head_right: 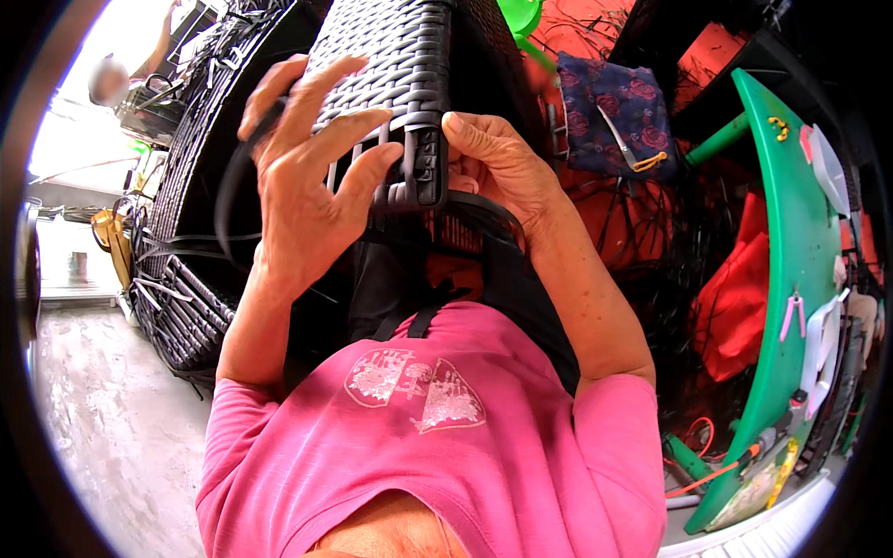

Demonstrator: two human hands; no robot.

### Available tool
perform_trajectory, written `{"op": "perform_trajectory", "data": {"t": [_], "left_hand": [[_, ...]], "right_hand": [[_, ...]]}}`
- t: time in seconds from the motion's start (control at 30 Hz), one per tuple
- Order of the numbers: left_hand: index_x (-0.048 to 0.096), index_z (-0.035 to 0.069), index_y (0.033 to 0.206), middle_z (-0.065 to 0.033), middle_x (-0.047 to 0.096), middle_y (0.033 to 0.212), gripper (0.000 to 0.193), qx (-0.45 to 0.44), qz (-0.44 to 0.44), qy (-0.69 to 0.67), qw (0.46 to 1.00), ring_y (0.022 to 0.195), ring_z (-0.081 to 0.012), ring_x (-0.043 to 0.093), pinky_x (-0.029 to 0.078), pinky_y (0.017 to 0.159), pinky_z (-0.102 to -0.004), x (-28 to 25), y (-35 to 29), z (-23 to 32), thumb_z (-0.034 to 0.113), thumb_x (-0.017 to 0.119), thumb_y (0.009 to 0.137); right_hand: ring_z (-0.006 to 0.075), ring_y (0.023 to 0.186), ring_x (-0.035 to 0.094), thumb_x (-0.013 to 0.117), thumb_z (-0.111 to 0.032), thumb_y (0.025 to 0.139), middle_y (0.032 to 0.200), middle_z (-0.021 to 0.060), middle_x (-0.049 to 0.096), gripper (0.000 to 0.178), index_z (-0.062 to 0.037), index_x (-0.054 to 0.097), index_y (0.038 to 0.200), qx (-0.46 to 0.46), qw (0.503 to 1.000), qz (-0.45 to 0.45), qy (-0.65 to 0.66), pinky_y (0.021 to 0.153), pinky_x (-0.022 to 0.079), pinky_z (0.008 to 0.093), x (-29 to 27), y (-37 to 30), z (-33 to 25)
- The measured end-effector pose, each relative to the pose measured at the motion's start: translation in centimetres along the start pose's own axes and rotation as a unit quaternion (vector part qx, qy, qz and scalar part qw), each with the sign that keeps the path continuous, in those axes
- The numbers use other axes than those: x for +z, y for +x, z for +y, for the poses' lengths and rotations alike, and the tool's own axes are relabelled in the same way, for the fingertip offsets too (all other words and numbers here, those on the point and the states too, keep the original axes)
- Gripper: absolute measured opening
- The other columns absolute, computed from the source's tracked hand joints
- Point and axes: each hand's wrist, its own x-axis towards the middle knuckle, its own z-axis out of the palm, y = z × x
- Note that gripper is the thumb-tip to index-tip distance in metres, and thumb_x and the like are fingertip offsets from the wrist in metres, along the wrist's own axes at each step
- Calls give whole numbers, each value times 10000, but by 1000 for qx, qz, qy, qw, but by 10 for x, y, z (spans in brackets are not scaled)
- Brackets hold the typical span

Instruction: The person weaves strips of synthetic rattan into a black furniture frame by hand, pulling the strips through the existing weave and securing them.

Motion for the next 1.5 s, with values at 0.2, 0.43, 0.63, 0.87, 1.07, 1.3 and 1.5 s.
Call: {"op": "perform_trajectory", "data": {"t": [0.2,0.43,0.63,0.87,1.07,1.3,1.5], "left_hand": [[643,-8,773,-79,609,787,137,-30,-70,-168,983,809,-201,593,408,828,-301,14,16,-15,49,722,677],[577,-24,754,-78,562,765,105,-33,-174,-203,963,781,-197,568,424,765,-297,14,32,-21,-3,662,695],[545,-16,786,-124,541,739,102,95,-146,-114,978,657,-290,574,452,595,-324,18,34,-18,-45,602,705],[564,0,810,-104,568,747,139,121,-63,-97,986,627,-250,585,459,557,-308,31,23,-22,-62,608,694],[562,13,778,-84,563,725,123,89,-23,-101,991,614,-232,580,448,536,-296,38,20,-16,-57,615,692],[576,5,768,-66,565,718,102,18,-22,-182,983,619,-178,568,432,541,-268,34,9,-25,-46,633,701],[645,-1,825,-24,628,739,55,-177,96,-301,932,659,-74,578,457,622,-203,9,-5,-59,-23,654,775]], "right_hand": [[53,511,468,602,-278,896,730,53,621,270,-17,609,831,9,999,-51,0,449,384,174,-1,3,-2],[56,517,461,602,-276,898,726,41,614,264,-16,610,848,17,997,-72,3,453,371,180,-3,4,-5],[55,524,459,584,-270,910,721,34,604,258,-19,598,851,4,998,-61,-6,456,367,179,-1,0,-6],[17,579,407,779,-183,753,665,-43,505,272,-54,540,778,-189,894,164,-371,511,334,163,8,-8,-13],[6,574,366,755,-109,751,620,-84,436,180,-37,595,787,-206,863,95,-451,520,308,174,26,-4,-36],[6,518,396,736,-36,726,595,-78,451,153,-37,625,831,-111,906,78,-400,462,290,167,35,5,-42],[61,529,500,743,-54,725,687,5,554,320,-14,526,957,-68,916,121,-376,447,386,187,38,3,-46]]}}
